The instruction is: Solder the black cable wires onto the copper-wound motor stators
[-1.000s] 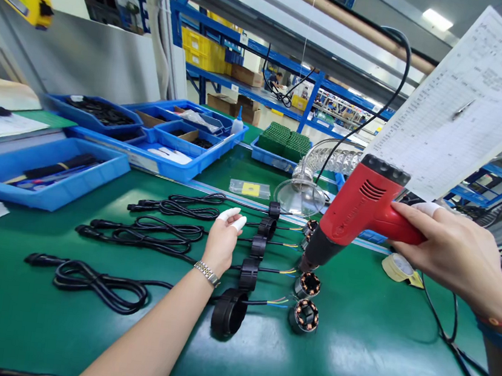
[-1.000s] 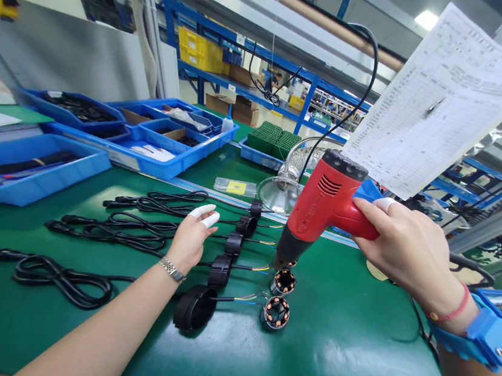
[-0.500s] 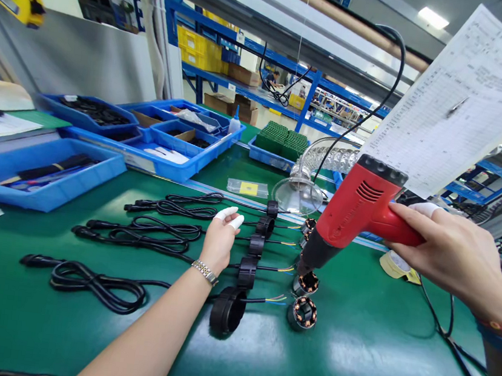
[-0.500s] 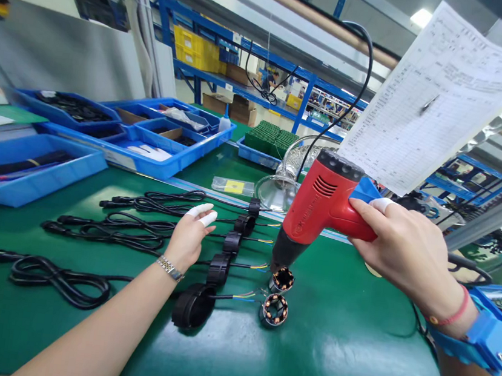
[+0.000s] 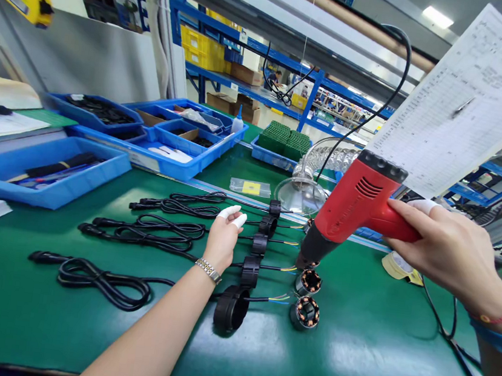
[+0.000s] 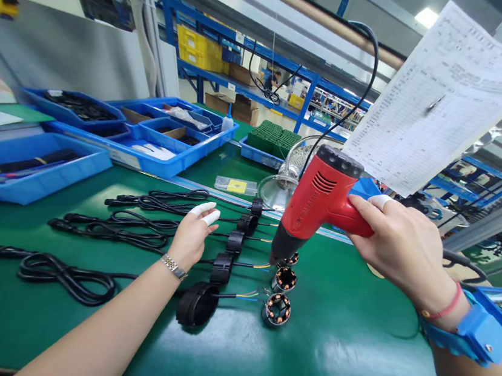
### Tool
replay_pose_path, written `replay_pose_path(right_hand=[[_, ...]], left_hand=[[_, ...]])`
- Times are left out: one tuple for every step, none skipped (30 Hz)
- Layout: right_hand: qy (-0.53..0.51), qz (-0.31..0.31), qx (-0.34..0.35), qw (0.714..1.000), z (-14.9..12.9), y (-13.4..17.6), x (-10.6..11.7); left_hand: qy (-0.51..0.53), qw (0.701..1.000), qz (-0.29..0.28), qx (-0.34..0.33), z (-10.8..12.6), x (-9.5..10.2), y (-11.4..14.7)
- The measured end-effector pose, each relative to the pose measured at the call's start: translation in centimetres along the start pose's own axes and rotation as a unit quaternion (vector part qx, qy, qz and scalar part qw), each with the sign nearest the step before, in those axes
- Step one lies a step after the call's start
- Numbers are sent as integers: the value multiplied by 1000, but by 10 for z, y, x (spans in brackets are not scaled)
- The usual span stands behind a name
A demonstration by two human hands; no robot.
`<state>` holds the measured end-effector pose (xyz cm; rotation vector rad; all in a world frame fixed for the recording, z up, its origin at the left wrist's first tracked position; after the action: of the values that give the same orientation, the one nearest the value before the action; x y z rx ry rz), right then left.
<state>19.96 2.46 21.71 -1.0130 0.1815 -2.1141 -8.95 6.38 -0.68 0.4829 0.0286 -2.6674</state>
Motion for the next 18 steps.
replay_pose_path(right_hand=[[3,4,0,1000,-2,-2,0],[7,9,1,1000,-3,-3,0],[9,13,1,1000,-4,-4,-1],[10,14,1,1000,-5,-4,-1],[9,9,0,1000,-4,-4,-2],[5,3,-2,1000,-3,-3,-2],[-2,-2,-6,1000,-1,-2,-3],[-14,-8,-9,1000,2,0,-3],[-28,-11,-11,999,4,2,-3],[-44,-12,-10,999,6,4,-2],[-59,-15,-6,998,7,7,0],[-73,-18,-1,997,8,8,1],[-86,-21,6,996,7,10,3],[-96,-23,13,995,7,11,4],[-103,-23,18,994,6,11,6],[-105,-21,22,994,4,12,8],[-103,-19,23,994,3,12,9],[-100,-16,25,995,2,11,11]], left_hand=[[0,1000,-1,0,0,0,0],[0,1000,-1,0,1,0,0],[1,1000,1,0,1,0,0],[2,1000,1,-1,1,0,0],[3,1000,2,-2,1,1,0],[4,1000,3,-3,0,1,0],[5,1000,3,-5,0,1,0],[5,1000,3,-7,-1,1,-1],[4,1000,2,-9,-1,1,-1],[3,1000,1,-10,-2,1,-1],[2,1000,0,-10,-2,1,-1],[1,1000,0,-9,-2,1,-1],[1,1000,0,-8,-2,1,0],[2,1000,0,-6,-2,0,0],[2,1000,0,-6,-2,0,0],[3,1000,0,-6,-2,0,0],[3,1000,0,-7,-1,0,0],[3,1000,-1,-8,-1,0,0]])
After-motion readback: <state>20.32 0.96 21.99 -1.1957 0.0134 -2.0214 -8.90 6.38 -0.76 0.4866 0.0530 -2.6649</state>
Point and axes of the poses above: each hand's wrist, its own y-axis away from the middle knuckle, its own x-axis out of the back of the hand, z = x × y, the point moved 3 cm from there along -y, towards the middle knuckle, and after that the axes turned 7 degrees about -z, right-handed, at the moved point
